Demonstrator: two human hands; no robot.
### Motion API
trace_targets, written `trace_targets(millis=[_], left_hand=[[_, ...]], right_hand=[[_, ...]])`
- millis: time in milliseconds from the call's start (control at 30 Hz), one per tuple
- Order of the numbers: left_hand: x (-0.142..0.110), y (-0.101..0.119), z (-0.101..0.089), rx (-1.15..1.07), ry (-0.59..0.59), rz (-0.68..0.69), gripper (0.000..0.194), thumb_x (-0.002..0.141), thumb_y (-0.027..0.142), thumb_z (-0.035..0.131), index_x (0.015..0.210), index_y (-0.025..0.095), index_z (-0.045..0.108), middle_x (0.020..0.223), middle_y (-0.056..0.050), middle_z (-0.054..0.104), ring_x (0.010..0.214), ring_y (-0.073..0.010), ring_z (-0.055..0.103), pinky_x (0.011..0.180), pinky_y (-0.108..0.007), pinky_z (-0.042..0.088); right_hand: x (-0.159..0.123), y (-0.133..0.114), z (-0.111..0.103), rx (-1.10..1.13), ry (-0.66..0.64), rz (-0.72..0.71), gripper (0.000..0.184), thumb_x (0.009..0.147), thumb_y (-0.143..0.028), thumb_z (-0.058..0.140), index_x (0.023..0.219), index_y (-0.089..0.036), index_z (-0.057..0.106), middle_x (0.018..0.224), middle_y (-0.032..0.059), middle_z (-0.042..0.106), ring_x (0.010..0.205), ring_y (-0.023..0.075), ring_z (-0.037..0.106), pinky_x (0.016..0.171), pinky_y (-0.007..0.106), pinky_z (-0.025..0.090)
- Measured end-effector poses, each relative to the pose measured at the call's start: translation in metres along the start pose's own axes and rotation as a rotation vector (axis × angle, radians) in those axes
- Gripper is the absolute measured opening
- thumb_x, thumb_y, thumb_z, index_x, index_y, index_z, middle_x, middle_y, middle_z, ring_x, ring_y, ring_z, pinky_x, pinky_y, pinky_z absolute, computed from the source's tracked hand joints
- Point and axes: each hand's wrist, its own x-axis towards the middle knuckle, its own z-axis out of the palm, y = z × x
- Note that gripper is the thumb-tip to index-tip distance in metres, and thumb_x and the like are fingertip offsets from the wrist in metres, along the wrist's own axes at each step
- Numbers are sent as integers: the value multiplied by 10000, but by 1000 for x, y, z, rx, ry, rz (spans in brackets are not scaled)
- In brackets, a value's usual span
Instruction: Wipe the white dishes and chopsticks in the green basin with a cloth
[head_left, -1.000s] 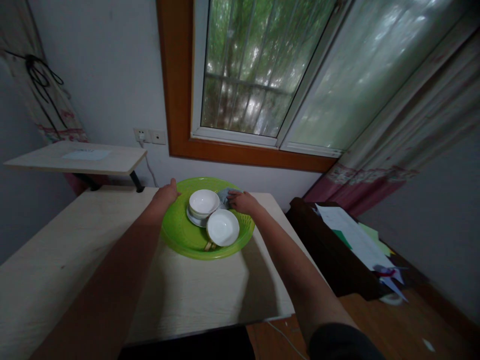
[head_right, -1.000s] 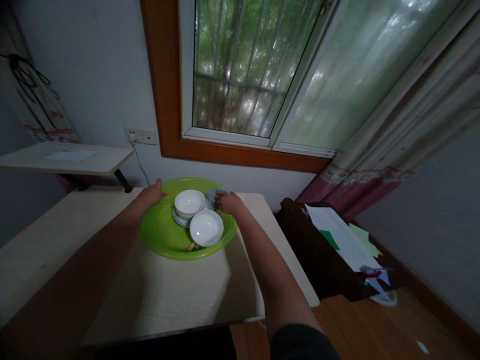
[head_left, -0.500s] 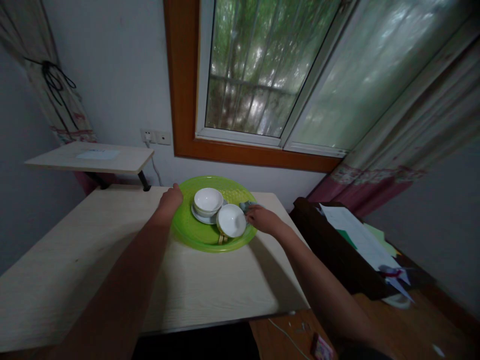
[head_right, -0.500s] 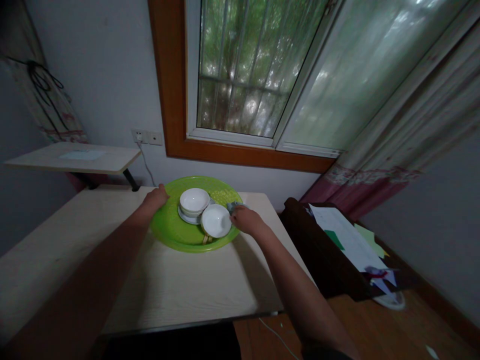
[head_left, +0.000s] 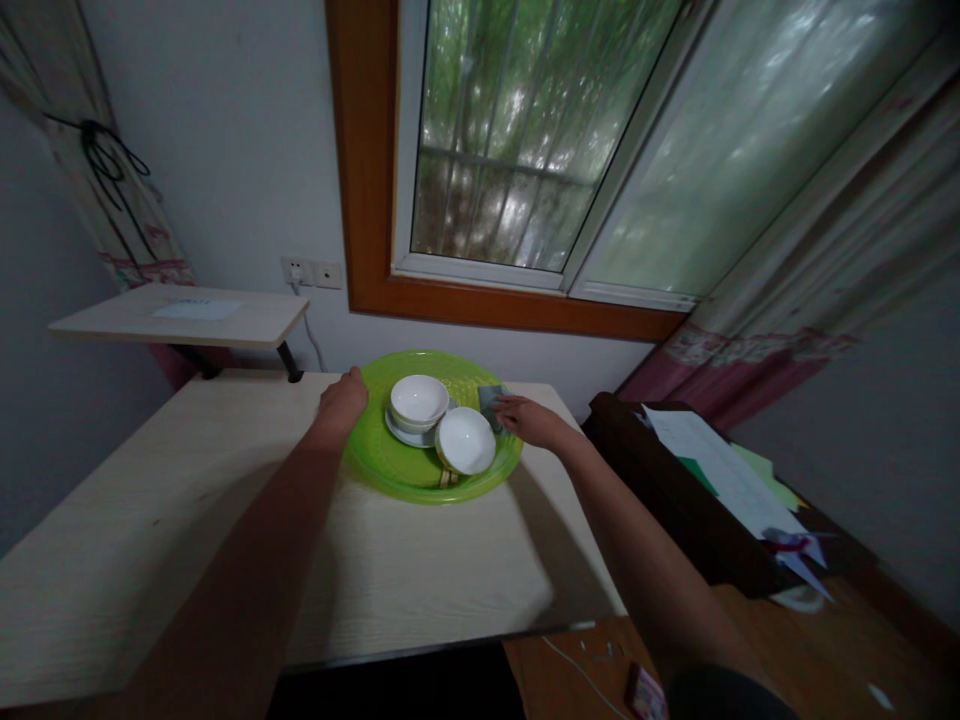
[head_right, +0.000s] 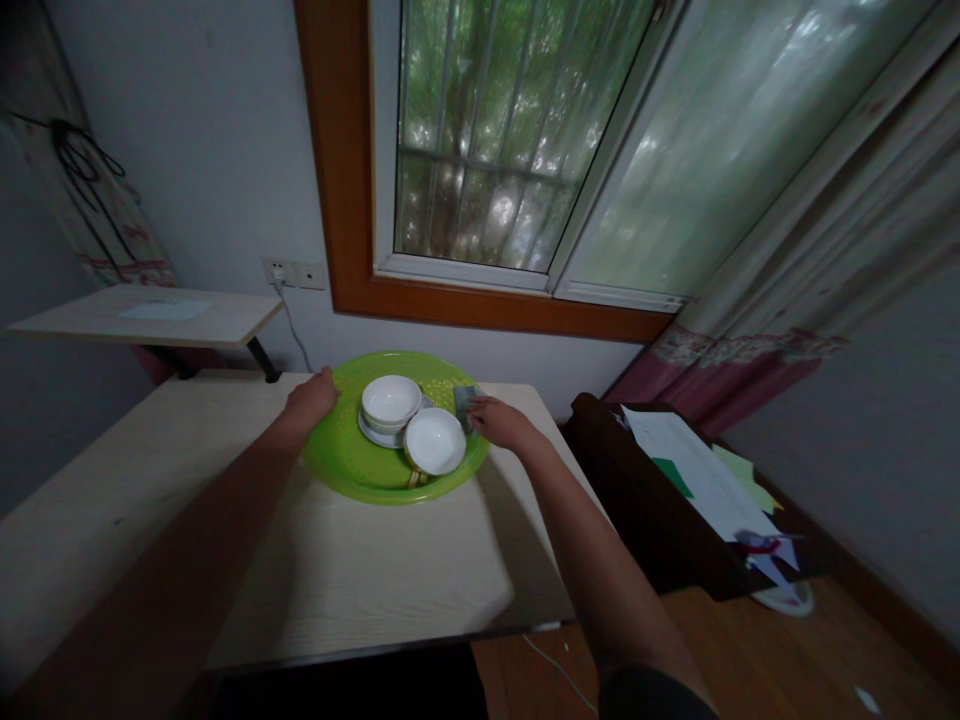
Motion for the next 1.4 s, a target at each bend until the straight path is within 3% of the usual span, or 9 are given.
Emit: trace_targets(millis=[200, 367, 567, 767, 867, 967, 1067, 1200, 1400], left_hand=[[4, -2, 2, -7, -14, 0, 440, 1033, 300, 507, 1447, 154, 547, 1405, -243, 707, 1284, -368, 701, 991, -441, 552], [0, 0, 3, 17, 12, -4, 427, 1047, 274, 445, 1439, 135, 544, 1408, -251, 697, 1260, -358, 709, 992, -432, 563], [-5, 3, 1, 70, 16, 16, 443, 1052, 287, 436, 1446, 102, 519, 1369, -262, 703, 1237, -364, 712, 985, -430, 571], [-3, 2, 2, 63, 18, 30, 436, 1058, 294, 452, 1444, 103, 520, 1370, -271, 696, 1233, -368, 713, 991, -444, 571], [-2, 1, 3, 59, 18, 32, 433, 1060, 300, 465, 1446, 112, 521, 1374, -270, 694, 1252, -371, 707, 1001, -448, 569], [0, 0, 3, 63, 13, 34, 435, 1063, 305, 462, 1450, 113, 519, 1382, -267, 693, 1259, -382, 702, 1006, -461, 569], [1, -1, 3, 62, 3, 40, 431, 1062, 307, 473, 1445, 117, 524, 1401, -260, 689, 1263, -382, 700, 1011, -458, 566], [3, -2, 2, 47, -5, 38, 409, 1062, 298, 480, 1434, 135, 537, 1402, -249, 698, 1275, -362, 700, 1020, -427, 555], [3, -2, 3, 47, -14, 29, 400, 1066, 296, 477, 1432, 143, 528, 1408, -228, 704, 1267, -332, 708, 1010, -395, 552]], right_hand=[[28, 20, -4, 27, 50, -58, 373, 1017, -172, 535, 1252, -196, 824, 1510, 104, 685, 1484, 260, 584, 1277, 470, 427], [26, 23, -1, 43, 150, -48, 408, 970, -131, 563, 1296, -175, 805, 1389, 120, 765, 1343, 264, 684, 1218, 440, 464], [5, 12, 0, 41, 241, 61, 277, 946, -179, 657, 1138, -243, 847, 1149, 58, 845, 1103, 262, 754, 1111, 419, 491], [-6, -4, -7, -27, 187, 130, 88, 907, -225, 771, 979, -200, 814, 1028, 78, 813, 1025, 262, 718, 1032, 380, 492], [-9, -8, -8, -46, 159, 236, 149, 877, -268, 832, 993, -183, 794, 1026, 95, 769, 1005, 262, 706, 930, 336, 521], [-8, -8, -9, 3, 172, 362, 274, 904, -265, 811, 1162, -180, 774, 1131, 111, 729, 967, 231, 721, 844, 291, 541], [-2, -6, -10, 14, 213, 407, 332, 968, -276, 744, 1287, -187, 756, 1264, 135, 689, 1029, 233, 735, 900, 289, 554], [17, -2, -11, -25, 252, 426, 317, 1043, -268, 604, 1293, -190, 783, 1284, 138, 701, 1078, 250, 735, 966, 296, 541], [53, 3, -8, -94, 291, 369, 350, 1019, -178, 575, 1292, -178, 794, 1303, 132, 714, 1209, 247, 667, 1084, 292, 474]])
